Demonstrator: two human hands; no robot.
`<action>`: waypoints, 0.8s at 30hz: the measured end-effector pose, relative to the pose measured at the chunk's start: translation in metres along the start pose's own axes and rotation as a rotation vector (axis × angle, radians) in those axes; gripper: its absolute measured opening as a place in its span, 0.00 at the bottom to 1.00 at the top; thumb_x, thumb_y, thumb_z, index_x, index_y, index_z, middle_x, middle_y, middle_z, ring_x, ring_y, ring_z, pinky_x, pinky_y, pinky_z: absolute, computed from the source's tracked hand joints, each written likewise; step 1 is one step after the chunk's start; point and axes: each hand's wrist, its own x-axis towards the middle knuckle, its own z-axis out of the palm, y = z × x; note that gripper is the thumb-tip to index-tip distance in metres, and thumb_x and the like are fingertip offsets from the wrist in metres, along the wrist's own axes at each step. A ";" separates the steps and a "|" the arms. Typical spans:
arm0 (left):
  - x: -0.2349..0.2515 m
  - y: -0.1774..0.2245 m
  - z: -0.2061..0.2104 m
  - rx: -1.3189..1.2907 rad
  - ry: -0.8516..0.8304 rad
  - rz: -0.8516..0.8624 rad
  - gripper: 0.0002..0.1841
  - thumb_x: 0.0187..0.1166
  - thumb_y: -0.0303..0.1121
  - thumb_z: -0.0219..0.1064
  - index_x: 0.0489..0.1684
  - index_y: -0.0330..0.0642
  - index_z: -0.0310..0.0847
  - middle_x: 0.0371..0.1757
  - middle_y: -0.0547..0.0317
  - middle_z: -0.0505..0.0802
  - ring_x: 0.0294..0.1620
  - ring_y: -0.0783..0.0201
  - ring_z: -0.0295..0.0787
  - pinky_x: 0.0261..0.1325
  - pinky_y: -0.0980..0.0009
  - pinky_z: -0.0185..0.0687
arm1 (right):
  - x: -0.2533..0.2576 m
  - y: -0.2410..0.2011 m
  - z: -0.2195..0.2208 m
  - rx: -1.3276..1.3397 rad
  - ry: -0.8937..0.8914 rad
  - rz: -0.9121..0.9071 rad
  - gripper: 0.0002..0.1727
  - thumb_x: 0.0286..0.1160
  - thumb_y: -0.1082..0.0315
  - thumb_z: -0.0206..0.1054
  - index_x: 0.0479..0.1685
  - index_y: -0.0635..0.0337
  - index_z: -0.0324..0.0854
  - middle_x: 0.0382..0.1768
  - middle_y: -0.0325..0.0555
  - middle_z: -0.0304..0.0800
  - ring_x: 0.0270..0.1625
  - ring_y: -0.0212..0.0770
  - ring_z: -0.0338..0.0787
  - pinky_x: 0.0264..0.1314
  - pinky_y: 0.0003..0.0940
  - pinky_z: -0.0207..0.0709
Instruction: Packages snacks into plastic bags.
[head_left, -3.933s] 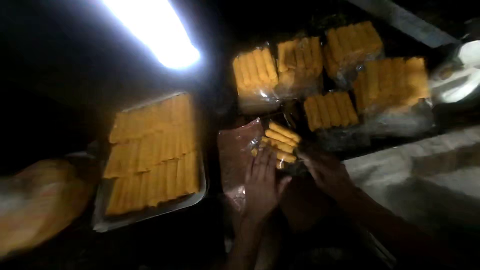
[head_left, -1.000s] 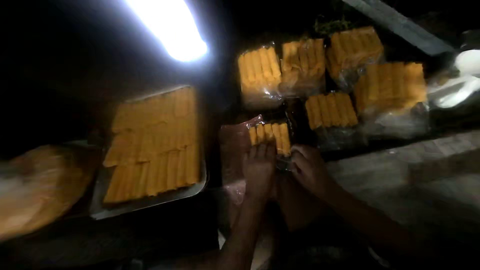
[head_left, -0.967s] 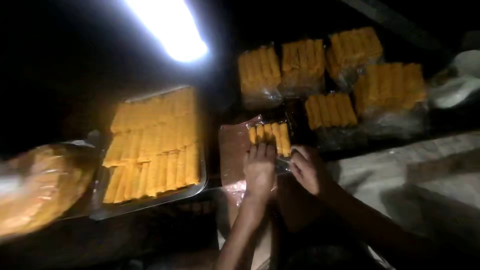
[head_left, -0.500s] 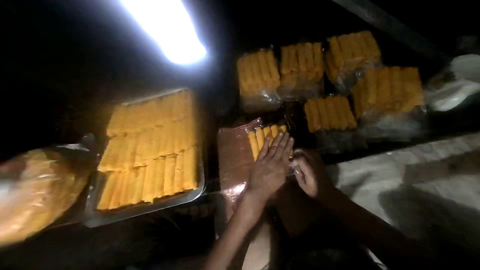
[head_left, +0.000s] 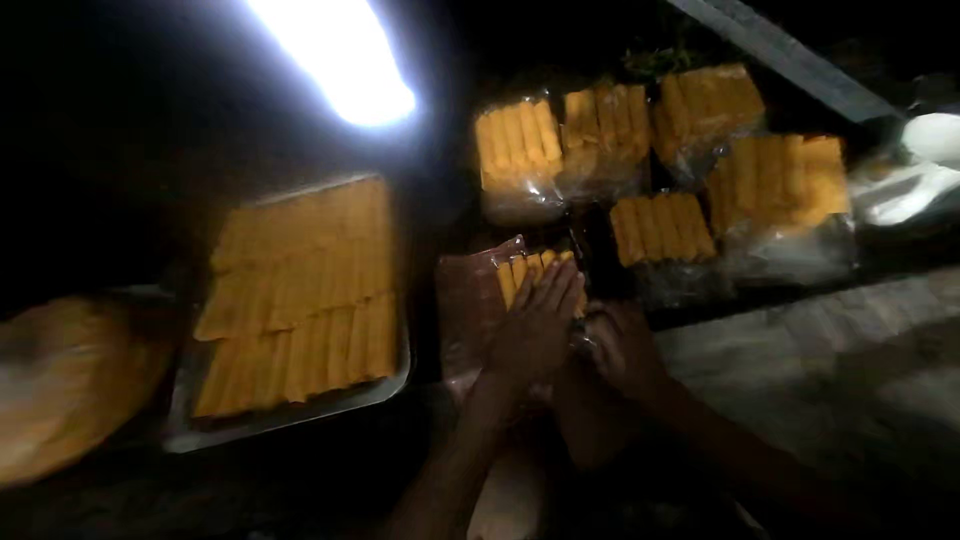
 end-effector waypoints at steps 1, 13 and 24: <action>0.003 -0.003 -0.001 -0.003 0.008 -0.004 0.44 0.78 0.50 0.70 0.93 0.41 0.56 0.94 0.45 0.58 0.97 0.48 0.43 0.94 0.41 0.32 | 0.000 -0.001 0.000 0.001 0.001 0.006 0.11 0.72 0.71 0.65 0.44 0.67 0.89 0.58 0.65 0.90 0.61 0.66 0.90 0.63 0.61 0.82; 0.013 -0.013 -0.002 -0.024 -0.057 -0.003 0.49 0.74 0.53 0.71 0.95 0.43 0.50 0.94 0.43 0.57 0.97 0.47 0.41 0.95 0.45 0.30 | -0.003 0.002 0.008 0.013 0.056 0.004 0.11 0.73 0.72 0.62 0.43 0.65 0.89 0.56 0.63 0.91 0.60 0.62 0.91 0.64 0.58 0.82; 0.004 -0.001 0.022 0.038 0.308 0.170 0.24 0.82 0.25 0.62 0.78 0.45 0.80 0.81 0.49 0.82 0.84 0.47 0.74 0.86 0.53 0.67 | -0.005 0.004 0.008 0.015 0.102 -0.038 0.11 0.72 0.72 0.62 0.41 0.68 0.89 0.50 0.64 0.92 0.56 0.62 0.91 0.62 0.57 0.83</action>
